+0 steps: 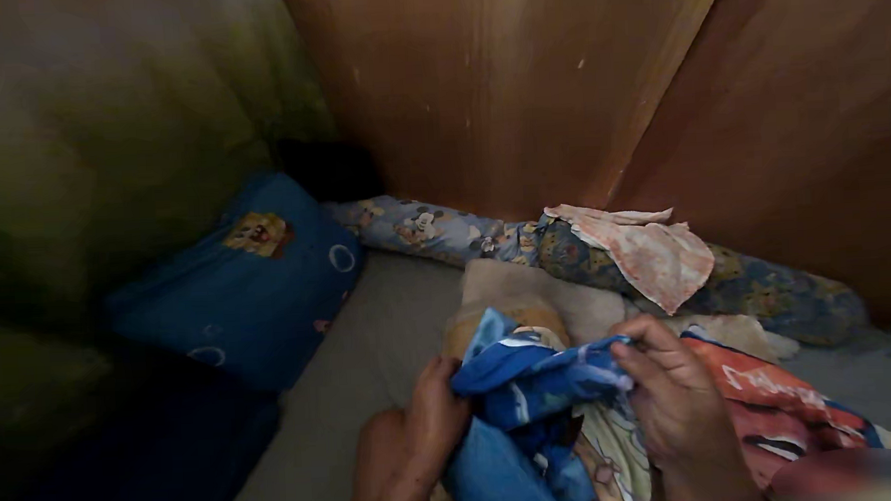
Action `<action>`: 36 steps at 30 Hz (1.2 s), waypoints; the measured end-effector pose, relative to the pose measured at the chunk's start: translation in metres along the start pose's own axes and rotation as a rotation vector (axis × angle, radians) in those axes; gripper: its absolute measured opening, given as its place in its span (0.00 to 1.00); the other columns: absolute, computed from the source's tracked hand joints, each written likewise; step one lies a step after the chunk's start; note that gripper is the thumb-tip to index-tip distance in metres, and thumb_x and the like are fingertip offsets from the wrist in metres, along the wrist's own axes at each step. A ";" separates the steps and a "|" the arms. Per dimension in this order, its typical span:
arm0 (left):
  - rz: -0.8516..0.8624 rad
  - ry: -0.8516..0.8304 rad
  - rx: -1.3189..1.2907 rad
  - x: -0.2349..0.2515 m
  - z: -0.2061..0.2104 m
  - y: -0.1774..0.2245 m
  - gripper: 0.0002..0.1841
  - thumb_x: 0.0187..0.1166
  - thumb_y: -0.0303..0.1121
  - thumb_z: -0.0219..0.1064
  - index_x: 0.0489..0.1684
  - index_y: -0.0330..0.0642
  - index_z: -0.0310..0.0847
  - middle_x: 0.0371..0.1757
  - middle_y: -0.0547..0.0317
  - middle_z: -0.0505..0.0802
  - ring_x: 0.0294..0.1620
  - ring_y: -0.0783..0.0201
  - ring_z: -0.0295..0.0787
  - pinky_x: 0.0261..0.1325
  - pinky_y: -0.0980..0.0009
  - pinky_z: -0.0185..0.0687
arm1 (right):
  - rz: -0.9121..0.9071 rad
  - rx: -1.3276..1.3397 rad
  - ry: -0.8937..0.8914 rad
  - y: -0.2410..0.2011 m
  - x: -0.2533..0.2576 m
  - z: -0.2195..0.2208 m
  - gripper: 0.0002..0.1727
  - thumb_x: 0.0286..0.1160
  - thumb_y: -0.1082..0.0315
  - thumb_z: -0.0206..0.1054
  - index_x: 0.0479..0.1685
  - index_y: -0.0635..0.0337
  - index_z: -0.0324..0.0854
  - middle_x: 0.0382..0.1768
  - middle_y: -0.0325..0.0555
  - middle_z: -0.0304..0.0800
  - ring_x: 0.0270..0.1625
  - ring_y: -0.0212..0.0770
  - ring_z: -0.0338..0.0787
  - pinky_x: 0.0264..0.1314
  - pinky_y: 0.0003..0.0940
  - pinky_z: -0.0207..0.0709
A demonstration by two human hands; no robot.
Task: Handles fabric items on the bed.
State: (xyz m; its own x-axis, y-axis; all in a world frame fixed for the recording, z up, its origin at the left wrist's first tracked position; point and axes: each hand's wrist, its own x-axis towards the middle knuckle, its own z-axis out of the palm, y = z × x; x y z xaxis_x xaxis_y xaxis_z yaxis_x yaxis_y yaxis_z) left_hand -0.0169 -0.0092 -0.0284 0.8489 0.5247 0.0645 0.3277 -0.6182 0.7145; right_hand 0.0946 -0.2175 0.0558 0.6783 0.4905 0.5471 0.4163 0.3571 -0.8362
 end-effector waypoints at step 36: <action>0.126 -0.918 -1.464 -0.038 0.006 -0.015 0.17 0.71 0.33 0.77 0.58 0.59 0.92 0.54 0.72 0.97 0.55 0.78 0.92 0.63 0.76 0.87 | 0.406 -0.758 0.641 0.124 0.053 -0.129 0.18 0.91 0.68 0.50 0.63 0.78 0.72 0.52 0.65 0.83 0.54 0.49 0.85 0.62 0.44 0.78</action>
State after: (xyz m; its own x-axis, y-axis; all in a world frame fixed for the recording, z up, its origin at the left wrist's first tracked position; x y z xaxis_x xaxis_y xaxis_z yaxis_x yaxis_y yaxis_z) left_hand -0.0516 -0.0234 -0.0461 0.9481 -0.2799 0.1509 0.0704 0.6474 0.7589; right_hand 0.2604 -0.2495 -0.0236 0.9502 -0.1260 0.2850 0.2057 -0.4332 -0.8775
